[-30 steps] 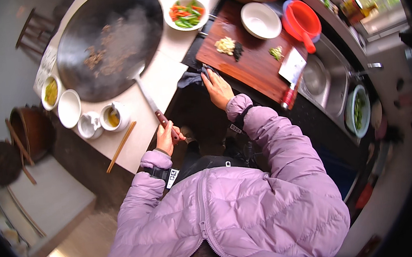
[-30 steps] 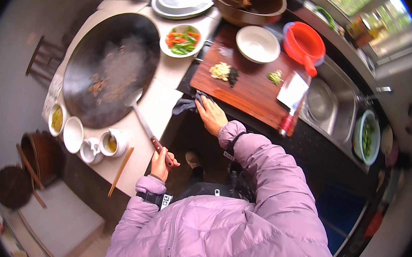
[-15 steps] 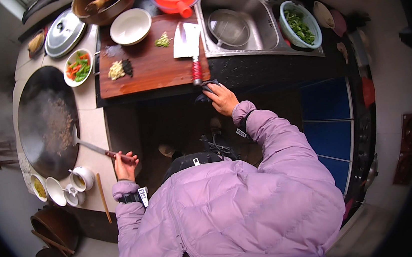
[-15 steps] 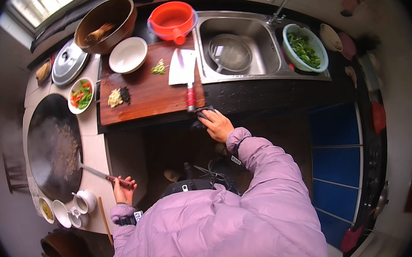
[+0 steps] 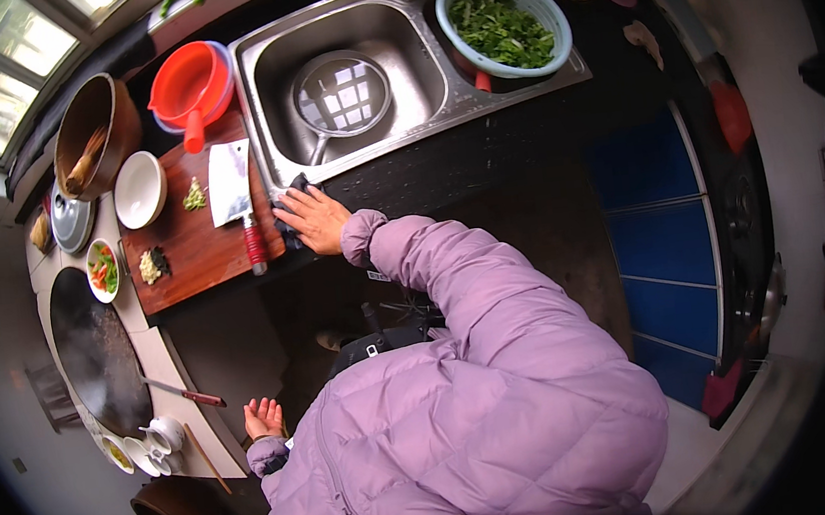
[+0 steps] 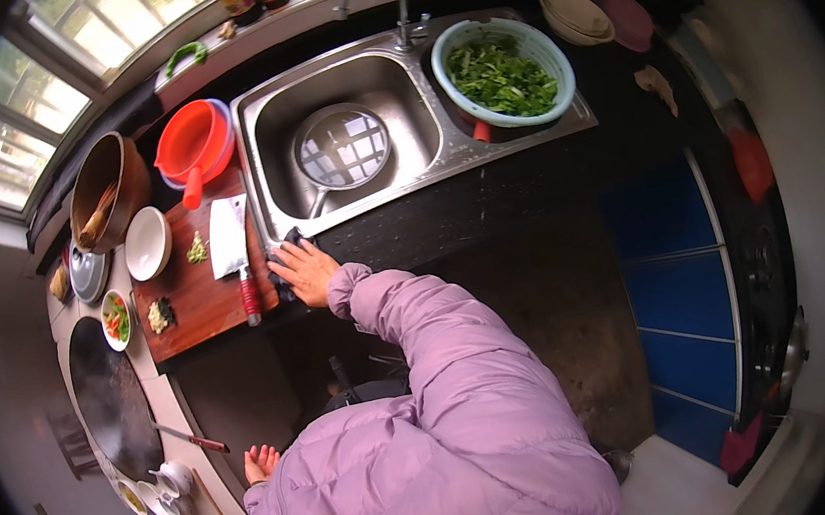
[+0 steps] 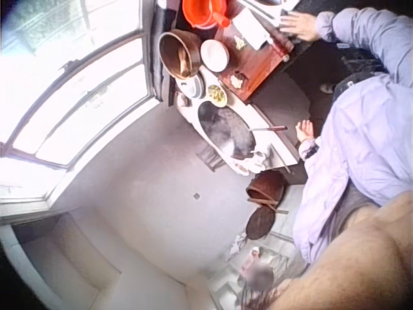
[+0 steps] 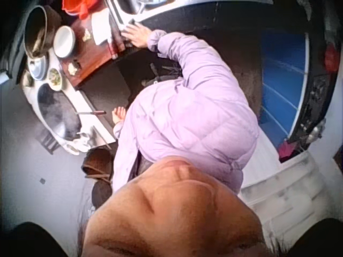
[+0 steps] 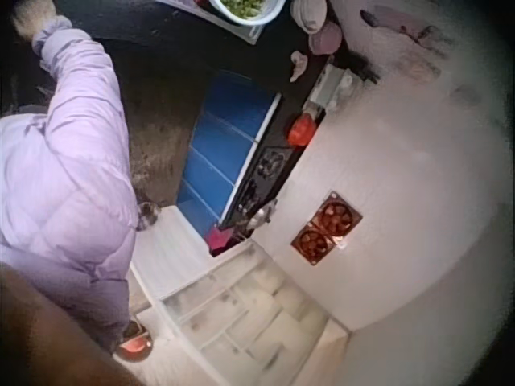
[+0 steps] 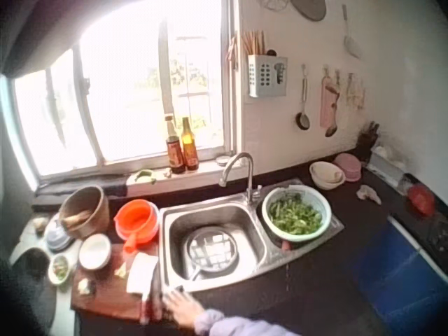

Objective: The person cooks sliced meat in a large wok using a spatula, stirring and flipping the pieces. They briefly wash a bowl at the sink and return to continue cooking the meat.

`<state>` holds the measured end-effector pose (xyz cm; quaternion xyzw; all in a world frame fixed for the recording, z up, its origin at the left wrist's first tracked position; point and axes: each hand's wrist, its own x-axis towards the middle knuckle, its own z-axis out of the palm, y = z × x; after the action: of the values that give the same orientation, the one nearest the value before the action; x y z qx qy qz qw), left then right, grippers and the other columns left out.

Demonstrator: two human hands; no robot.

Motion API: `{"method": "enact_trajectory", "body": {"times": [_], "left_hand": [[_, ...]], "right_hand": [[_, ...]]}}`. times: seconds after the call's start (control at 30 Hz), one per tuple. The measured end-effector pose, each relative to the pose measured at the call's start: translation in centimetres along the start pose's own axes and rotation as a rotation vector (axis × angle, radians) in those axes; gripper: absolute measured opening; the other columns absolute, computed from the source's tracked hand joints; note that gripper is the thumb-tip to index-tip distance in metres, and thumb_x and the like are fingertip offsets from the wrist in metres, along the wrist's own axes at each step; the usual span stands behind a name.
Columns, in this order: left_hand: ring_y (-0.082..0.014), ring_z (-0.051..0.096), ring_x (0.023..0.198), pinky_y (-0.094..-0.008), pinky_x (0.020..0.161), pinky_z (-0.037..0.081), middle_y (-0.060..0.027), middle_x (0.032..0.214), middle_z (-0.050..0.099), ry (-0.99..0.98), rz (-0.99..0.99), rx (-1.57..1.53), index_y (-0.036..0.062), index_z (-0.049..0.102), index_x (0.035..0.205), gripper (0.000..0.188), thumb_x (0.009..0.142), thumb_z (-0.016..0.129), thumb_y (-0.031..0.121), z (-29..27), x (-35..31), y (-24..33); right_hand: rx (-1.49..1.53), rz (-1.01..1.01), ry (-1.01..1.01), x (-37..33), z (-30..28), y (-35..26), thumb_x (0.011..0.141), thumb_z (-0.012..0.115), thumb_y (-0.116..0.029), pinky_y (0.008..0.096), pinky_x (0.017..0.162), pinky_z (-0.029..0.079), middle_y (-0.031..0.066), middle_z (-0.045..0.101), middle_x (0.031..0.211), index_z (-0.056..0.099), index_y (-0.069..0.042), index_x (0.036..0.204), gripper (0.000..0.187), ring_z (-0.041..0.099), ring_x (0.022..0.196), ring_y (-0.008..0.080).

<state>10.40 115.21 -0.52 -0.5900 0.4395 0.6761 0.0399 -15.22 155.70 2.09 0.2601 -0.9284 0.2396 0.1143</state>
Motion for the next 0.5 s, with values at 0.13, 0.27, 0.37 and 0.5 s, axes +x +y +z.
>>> {"method": "enact_trajectory", "body": {"times": [0.13, 0.27, 0.37, 0.5], "left_hand": [[-0.0285, 0.053, 0.089, -0.0426, 0.074, 0.046, -0.0104, 0.102, 0.054, -0.064, 0.005, 0.07, 0.0141, 0.047, 0.109, 0.037, 0.086, 0.041, 0.042, 2.5, -0.7, 0.9], [-0.0298, 0.053, 0.091, -0.0437, 0.076, 0.046, -0.0118, 0.104, 0.054, -0.069, 0.02, 0.112, 0.0133, 0.045, 0.114, 0.039, 0.087, 0.04, 0.042, 4.5, -0.7, 2.2], [-0.0298, 0.054, 0.09, -0.044, 0.077, 0.045, -0.0117, 0.101, 0.055, -0.076, 0.029, 0.102, 0.0129, 0.046, 0.113, 0.039, 0.087, 0.041, 0.041, 6.4, -1.0, 2.3], [-0.029, 0.055, 0.086, -0.0418, 0.073, 0.047, -0.0122, 0.098, 0.056, -0.138, 0.042, 0.16, 0.0107, 0.048, 0.111, 0.038, 0.087, 0.043, 0.039, 9.6, -2.3, 2.0]], "right_hand": [[-0.035, 0.137, -0.02, -7.8, -6.0, 5.4, 0.069, 0.058, -0.025, 0.0485, 0.099, 0.022, 0.0145, 0.03, 0.133, 0.046, -0.019, 0.12, 0.052, 0.027, 0.123, 0.0336], [-0.191, 0.392, -0.002, -15.1, -12.5, 10.9, 0.068, 0.059, -0.026, 0.0486, 0.098, 0.023, 0.0139, 0.028, 0.134, 0.047, -0.024, 0.119, 0.052, 0.026, 0.123, 0.0347], [-0.333, 0.626, 0.057, -18.6, -15.2, 14.6, 0.069, 0.059, -0.025, 0.0488, 0.098, 0.023, 0.0141, 0.028, 0.134, 0.047, -0.024, 0.118, 0.051, 0.026, 0.123, 0.0356], [-0.497, 0.865, 0.218, -22.8, -16.2, 18.6, 0.074, 0.056, -0.024, 0.0492, 0.098, 0.023, 0.0141, 0.028, 0.134, 0.043, -0.024, 0.121, 0.049, 0.026, 0.122, 0.0365]]}}
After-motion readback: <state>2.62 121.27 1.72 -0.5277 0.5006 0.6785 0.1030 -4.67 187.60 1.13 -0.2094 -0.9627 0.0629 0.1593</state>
